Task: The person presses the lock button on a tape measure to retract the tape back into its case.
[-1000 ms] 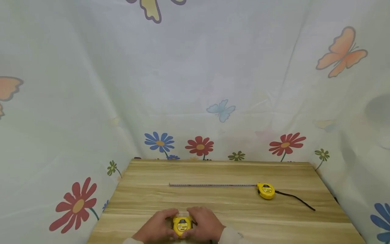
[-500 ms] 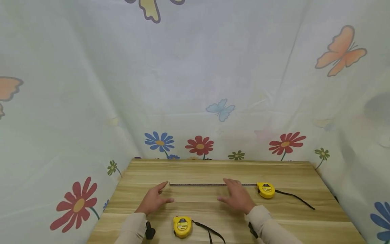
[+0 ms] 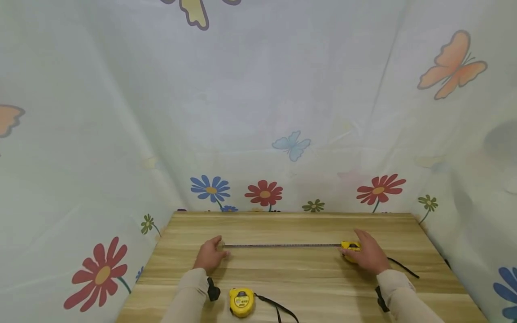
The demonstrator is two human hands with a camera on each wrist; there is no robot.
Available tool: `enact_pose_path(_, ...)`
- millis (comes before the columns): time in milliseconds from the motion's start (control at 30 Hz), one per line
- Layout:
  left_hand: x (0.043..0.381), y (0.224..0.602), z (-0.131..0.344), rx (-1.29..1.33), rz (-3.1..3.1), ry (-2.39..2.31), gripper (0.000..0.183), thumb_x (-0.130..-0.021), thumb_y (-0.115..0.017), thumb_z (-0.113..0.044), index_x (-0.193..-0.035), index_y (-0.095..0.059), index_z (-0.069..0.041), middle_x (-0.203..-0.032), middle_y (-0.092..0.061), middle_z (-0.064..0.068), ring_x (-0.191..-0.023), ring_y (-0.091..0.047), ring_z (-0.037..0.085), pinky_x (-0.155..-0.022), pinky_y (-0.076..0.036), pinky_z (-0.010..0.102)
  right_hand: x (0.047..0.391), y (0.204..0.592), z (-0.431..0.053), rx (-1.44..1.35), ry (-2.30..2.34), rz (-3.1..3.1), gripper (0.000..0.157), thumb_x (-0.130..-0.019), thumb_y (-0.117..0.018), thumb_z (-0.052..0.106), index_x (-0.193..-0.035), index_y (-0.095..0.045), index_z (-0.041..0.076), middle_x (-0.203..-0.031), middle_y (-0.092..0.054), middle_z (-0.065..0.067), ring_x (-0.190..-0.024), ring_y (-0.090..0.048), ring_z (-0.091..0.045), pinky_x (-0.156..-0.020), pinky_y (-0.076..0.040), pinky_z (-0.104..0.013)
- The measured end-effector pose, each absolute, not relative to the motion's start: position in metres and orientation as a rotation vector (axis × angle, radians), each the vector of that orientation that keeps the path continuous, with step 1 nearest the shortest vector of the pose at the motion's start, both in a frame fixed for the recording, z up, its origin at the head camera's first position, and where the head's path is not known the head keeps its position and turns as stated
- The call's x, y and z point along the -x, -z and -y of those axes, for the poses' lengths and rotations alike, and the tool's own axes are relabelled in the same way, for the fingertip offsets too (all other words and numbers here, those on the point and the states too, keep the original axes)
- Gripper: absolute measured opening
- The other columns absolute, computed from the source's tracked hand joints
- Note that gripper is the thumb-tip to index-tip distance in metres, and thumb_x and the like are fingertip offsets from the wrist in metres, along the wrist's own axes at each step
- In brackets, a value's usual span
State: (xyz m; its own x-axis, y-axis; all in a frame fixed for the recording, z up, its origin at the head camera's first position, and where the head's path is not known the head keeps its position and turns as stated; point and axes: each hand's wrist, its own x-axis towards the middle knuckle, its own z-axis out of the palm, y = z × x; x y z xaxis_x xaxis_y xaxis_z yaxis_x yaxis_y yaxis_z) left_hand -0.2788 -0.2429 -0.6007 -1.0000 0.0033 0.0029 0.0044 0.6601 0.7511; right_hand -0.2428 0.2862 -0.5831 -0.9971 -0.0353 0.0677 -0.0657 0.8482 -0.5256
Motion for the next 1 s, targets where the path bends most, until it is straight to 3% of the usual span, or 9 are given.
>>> enact_pose_path(167,0.283,0.607,0.235,-0.022,2.858,1.256,0.062,-0.093,-0.077,-0.007,-0.147,-0.053,0.007,-0.144,-0.061,0.027,-0.137,-0.055,0.047,-0.11,-0.049,0.06,0.24,0.587,-0.295,-0.084,-0.891,3.047,0.105,-0.086,-0.083,0.049,-0.155,-0.034,-0.013,-0.153,-0.042,-0.041,-0.137,-0.046,-0.059,-0.11,-0.042,-0.071)
enact_pose_path(333,0.284,0.608,0.226,-0.017,2.847,1.214,0.053,-0.093,-0.075,-0.004,-0.143,-0.059,0.004,-0.139,-0.065,0.026,-0.131,-0.061,0.046,-0.104,-0.054,0.058,0.24,0.593,-0.296,-0.099,-0.882,3.093,0.107,-0.081,-0.088,0.05,-0.152,-0.039,-0.013,-0.149,-0.047,-0.039,-0.134,-0.05,-0.057,-0.109,-0.044,-0.069)
enact_pose_path(600,0.287,0.612,0.225,-0.023,2.829,1.056,0.04,-0.088,-0.077,0.001,-0.128,-0.072,0.001,-0.124,-0.074,0.022,-0.118,-0.07,0.041,-0.097,-0.058,0.054,0.242,0.594,-0.297,-0.102,-0.856,3.089,0.095,-0.08,-0.091,0.039,-0.146,-0.047,-0.014,-0.144,-0.054,-0.038,-0.13,-0.055,-0.055,-0.108,-0.046,-0.067)
enact_pose_path(833,0.288,0.613,0.228,0.011,2.792,0.98,0.019,-0.084,-0.08,0.002,-0.101,-0.079,-0.005,-0.098,-0.078,0.011,-0.091,-0.072,0.027,-0.081,-0.059,0.047,0.243,0.593,-0.303,-0.129,-0.873,3.069,0.092,-0.077,-0.093,0.038,-0.141,-0.052,-0.013,-0.138,-0.06,-0.035,-0.123,-0.061,-0.05,-0.104,-0.049,-0.065)
enact_pose_path(1000,0.288,0.604,0.236,0.017,2.801,1.155,0.013,-0.087,-0.08,-0.001,-0.099,-0.08,-0.007,-0.095,-0.079,0.008,-0.087,-0.072,0.022,-0.078,-0.06,0.043,0.247,0.586,-0.311,-0.165,-0.905,3.055,0.09,-0.076,-0.094,0.036,-0.14,-0.053,-0.012,-0.135,-0.063,-0.032,-0.116,-0.064,-0.042,-0.101,-0.052,-0.063)
